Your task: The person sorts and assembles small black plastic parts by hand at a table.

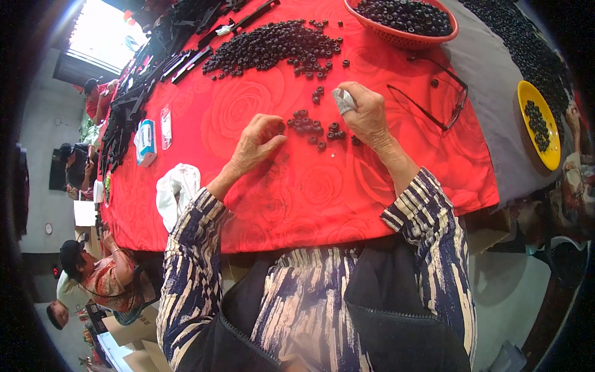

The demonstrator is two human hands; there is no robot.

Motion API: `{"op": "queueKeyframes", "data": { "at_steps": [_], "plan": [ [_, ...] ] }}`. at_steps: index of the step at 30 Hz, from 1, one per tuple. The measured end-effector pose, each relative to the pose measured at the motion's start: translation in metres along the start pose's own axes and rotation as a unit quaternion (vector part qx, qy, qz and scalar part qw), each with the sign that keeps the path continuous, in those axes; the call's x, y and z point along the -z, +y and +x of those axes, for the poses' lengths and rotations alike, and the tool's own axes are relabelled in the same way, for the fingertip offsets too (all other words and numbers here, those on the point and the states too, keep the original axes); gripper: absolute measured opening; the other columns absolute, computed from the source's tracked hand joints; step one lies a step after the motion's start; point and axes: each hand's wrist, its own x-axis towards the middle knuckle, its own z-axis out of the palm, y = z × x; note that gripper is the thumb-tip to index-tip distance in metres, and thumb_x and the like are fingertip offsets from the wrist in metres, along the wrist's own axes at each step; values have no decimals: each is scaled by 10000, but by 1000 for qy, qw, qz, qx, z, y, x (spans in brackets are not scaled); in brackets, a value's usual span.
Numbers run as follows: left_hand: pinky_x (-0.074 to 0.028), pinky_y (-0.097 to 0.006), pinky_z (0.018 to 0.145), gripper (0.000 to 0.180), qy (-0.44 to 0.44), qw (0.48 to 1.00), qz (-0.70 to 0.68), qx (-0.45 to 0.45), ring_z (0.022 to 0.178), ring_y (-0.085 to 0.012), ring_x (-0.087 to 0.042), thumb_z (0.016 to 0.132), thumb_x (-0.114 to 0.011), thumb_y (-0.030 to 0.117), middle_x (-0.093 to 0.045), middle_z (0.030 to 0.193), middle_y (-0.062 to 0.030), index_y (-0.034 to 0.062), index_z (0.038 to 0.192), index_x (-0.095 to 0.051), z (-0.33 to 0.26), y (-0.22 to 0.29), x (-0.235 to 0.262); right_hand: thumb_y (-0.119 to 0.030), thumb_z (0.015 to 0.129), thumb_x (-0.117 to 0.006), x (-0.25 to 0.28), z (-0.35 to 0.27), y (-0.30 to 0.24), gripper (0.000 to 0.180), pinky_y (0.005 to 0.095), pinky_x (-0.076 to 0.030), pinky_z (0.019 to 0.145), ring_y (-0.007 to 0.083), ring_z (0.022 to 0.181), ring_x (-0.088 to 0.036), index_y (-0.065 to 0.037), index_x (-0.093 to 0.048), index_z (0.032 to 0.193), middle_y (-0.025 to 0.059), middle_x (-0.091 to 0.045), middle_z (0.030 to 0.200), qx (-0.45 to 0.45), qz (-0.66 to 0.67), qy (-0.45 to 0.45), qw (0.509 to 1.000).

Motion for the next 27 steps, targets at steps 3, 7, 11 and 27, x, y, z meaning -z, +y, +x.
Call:
{"op": "queueKeyframes", "data": {
  "at_steps": [3, 7, 11, 27],
  "plan": [
    [-483, -334, 713, 282, 32, 999, -26, -1, 818, -255, -607, 738, -652, 72, -584, 887, -135, 8, 1000, -570, 0, -2, -2, -41, 755, -612, -1, -1, 2, 163, 356, -488, 616, 312, 735, -635, -3, -590, 912, 173, -620, 797, 44, -21, -9, 999],
    [-494, -330, 658, 189, 87, 993, -69, 29, 746, -240, -615, 759, -638, 49, -595, 873, -123, 8, 940, -603, 7, 9, -8, -40, 748, -607, -1, -2, 6, 170, 366, -490, 623, 329, 748, -631, 0, -588, 912, 181, -621, 810, 37, -30, -23, 999],
    [-490, -328, 671, 218, 71, 992, -101, -5, 778, -236, -613, 761, -649, 55, -588, 897, -126, -2, 964, -594, 25, 21, -21, -59, 763, -610, 0, 0, 2, 155, 368, -490, 626, 335, 751, -628, 0, -589, 905, 185, -618, 811, 30, -17, -29, 999],
    [-249, -489, 1048, 1061, -20, 994, 64, -89, 1284, -408, -241, 604, -742, 562, -252, 1370, -248, 45, 1387, -245, 30, 37, -50, -66, 744, -621, -3, -2, -3, 167, 384, -493, 618, 343, 757, -624, -11, -590, 899, 171, -622, 823, 46, -27, -36, 998]
  ]
}}
